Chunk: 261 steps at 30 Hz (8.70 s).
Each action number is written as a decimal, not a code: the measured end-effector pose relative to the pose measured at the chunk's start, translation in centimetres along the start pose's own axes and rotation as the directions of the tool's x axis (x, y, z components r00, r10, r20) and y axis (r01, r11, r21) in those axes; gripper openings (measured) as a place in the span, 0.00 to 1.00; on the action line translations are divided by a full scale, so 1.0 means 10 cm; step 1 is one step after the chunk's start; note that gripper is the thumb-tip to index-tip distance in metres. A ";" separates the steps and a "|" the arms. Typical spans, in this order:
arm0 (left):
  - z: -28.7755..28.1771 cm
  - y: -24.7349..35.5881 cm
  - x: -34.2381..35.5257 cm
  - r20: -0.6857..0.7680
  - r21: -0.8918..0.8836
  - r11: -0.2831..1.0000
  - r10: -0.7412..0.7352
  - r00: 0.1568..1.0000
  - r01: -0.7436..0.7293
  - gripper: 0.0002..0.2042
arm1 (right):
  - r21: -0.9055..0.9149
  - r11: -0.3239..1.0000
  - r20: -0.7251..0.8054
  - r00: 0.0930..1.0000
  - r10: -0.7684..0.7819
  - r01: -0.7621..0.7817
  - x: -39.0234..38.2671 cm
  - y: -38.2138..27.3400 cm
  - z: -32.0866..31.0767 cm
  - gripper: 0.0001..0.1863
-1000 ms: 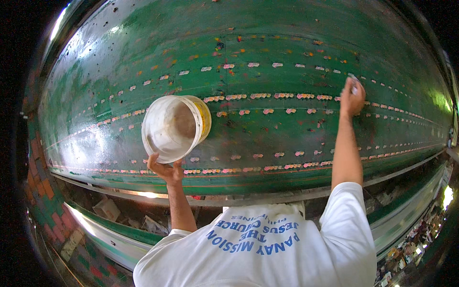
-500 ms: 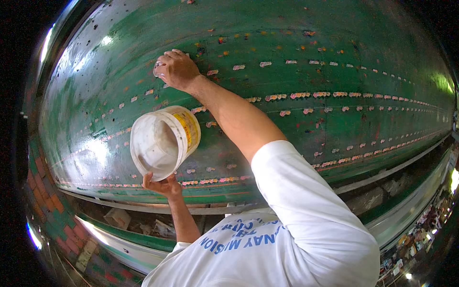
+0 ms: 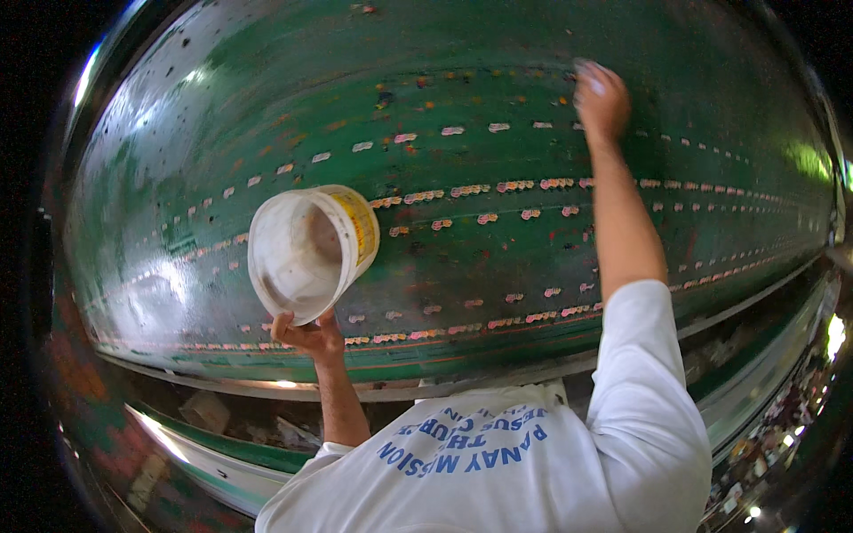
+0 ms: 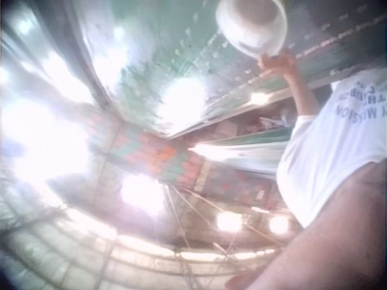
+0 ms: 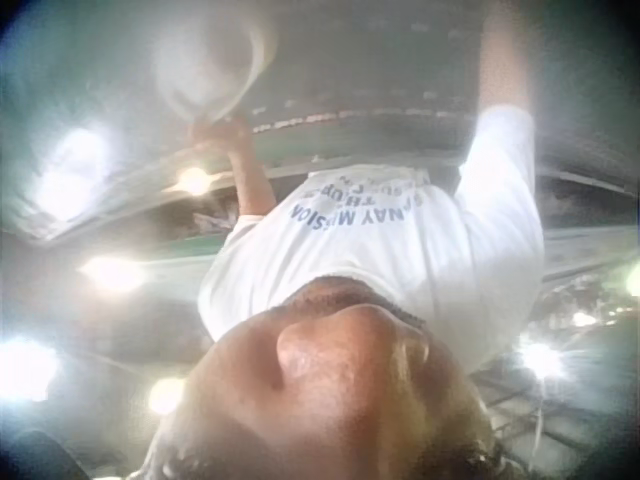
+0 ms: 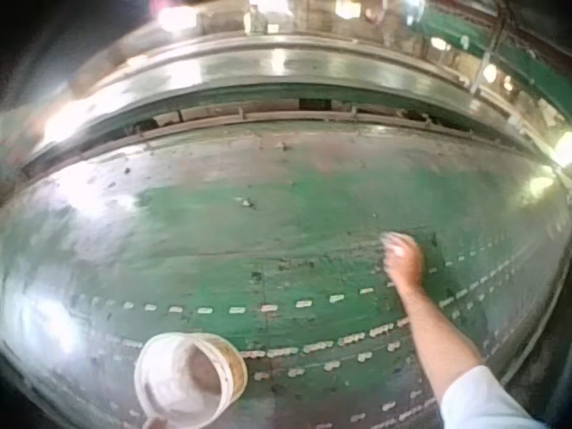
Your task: The person holds a white bucket in the left hand and uses a cloth in the right hand to wipe or paint a green ceiling surface. The person repeatedly dips the cloth into the bucket and applies it to the ceiling in a repetitive motion.
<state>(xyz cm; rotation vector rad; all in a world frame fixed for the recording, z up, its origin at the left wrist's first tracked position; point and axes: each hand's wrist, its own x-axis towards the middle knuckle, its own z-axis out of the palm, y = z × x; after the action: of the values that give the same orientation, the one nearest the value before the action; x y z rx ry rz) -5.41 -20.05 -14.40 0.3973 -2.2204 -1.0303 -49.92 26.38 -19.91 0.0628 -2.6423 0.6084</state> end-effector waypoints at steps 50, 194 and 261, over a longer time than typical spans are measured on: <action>1.27 2.84 -1.64 -0.138 -0.232 0.961 -0.188 0.972 0.153 0.28 | 0.397 0.854 0.202 0.876 -0.439 0.337 -2.86 1.47 -2.78 0.14; 3.22 5.20 -3.43 -0.296 0.490 0.744 -0.348 0.889 0.455 0.46 | 0.661 0.615 0.216 0.677 -0.704 0.429 -1.79 2.76 -2.62 0.11; 3.41 5.12 -3.07 -0.209 0.503 0.756 -0.363 0.908 0.418 0.46 | 0.688 0.512 -0.101 0.767 -0.634 0.514 -0.72 3.04 -2.19 0.06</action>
<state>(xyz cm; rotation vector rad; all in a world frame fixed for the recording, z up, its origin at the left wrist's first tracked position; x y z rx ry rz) -5.47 48.02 -4.93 1.1852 -2.3624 -0.5278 -38.90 62.85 -17.49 1.2243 -2.1405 1.3232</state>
